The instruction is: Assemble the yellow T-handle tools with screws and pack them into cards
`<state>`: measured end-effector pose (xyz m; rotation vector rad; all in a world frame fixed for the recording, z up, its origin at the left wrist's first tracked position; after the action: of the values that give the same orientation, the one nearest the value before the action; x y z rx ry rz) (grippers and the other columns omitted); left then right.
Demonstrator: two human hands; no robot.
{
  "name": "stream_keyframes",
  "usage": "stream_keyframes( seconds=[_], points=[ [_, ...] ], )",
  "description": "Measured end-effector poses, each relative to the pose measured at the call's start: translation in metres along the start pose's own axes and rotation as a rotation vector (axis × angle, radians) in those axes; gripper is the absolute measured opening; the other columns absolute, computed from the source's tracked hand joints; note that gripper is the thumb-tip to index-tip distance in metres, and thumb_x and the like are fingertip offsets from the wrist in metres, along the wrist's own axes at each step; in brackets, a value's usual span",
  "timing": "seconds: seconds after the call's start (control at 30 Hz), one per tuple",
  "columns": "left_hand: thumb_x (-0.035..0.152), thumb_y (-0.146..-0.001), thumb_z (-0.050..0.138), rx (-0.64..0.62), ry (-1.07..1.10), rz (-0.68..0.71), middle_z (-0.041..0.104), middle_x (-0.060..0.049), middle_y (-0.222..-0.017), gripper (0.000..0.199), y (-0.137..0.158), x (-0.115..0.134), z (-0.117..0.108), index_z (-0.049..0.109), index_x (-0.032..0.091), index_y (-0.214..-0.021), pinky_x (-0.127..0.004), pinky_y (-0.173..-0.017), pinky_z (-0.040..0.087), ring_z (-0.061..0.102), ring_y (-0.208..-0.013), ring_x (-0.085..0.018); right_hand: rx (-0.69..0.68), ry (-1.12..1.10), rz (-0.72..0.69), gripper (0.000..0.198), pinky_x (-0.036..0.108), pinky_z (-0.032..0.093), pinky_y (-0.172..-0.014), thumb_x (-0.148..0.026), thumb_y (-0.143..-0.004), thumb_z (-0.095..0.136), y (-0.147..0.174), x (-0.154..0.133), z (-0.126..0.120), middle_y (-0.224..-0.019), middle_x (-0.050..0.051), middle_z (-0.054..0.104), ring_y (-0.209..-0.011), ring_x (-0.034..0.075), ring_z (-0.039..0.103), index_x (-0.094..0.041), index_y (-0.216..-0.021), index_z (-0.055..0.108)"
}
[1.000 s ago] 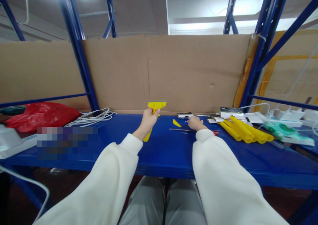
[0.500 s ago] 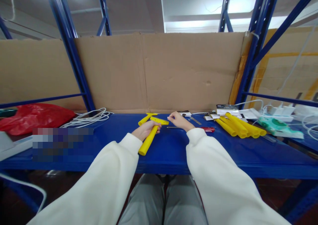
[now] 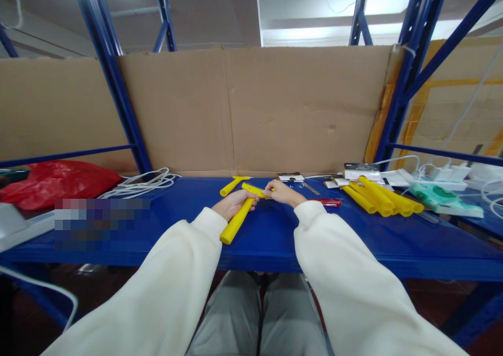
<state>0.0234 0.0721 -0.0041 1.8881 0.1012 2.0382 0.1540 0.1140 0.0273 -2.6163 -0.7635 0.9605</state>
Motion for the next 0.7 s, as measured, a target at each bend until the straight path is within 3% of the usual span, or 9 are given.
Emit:
stream_keyframes(
  seconds=[0.13,0.27,0.53,0.7],
  points=[
    [0.001,-0.084,0.049,-0.002,-0.003,0.007,0.050,0.002,-0.053,0.016,-0.001,0.001,0.000,0.060,0.012,-0.080,-0.018,-0.046,0.040,0.045,-0.046,-0.008,-0.033,-0.099,0.067,0.021,0.030,0.046,-0.074,-0.033,-0.080,0.062,0.000,0.002,0.006,-0.070,0.000,0.061,-0.073,0.017,0.057,-0.020,-0.065,0.056],
    [0.001,-0.087,0.047,-0.029,0.001,0.021,0.049,0.002,-0.055,0.021,0.001,0.002,0.002,0.054,0.014,-0.073,-0.017,-0.047,0.039,0.044,-0.046,-0.007,0.020,-0.220,0.130,0.017,0.030,0.047,-0.074,-0.030,-0.078,0.066,0.001,0.006,0.005,-0.071,-0.002,0.059,-0.072,0.015,0.056,-0.020,-0.070,0.053],
    [0.001,-0.089,0.045,0.009,-0.037,0.078,0.050,0.001,-0.058,0.026,0.007,0.008,0.004,0.053,0.014,-0.068,-0.019,-0.050,0.037,0.043,-0.048,-0.006,0.021,-0.363,0.260,0.017,0.031,0.051,-0.082,-0.032,-0.082,0.065,0.007,0.015,0.009,-0.093,0.004,0.066,-0.088,0.017,0.060,-0.020,-0.091,0.058],
    [-0.002,-0.087,0.044,-0.017,0.024,0.122,0.049,0.001,-0.056,0.027,0.009,0.012,0.005,0.054,0.014,-0.068,-0.019,-0.051,0.037,0.041,-0.048,-0.006,0.026,-0.316,0.246,0.022,0.031,0.049,-0.093,-0.034,-0.087,0.062,0.006,0.013,0.005,-0.108,0.007,0.068,-0.101,0.018,0.062,-0.019,-0.102,0.061]
  ],
)
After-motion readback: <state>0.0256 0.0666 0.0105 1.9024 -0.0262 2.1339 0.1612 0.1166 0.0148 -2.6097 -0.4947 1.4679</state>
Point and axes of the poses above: each hand's wrist, its own y-axis away from the middle knuckle, its own z-axis out of the palm, x = y × z, the point moved 7 cm from there along -y, towards the middle knuckle
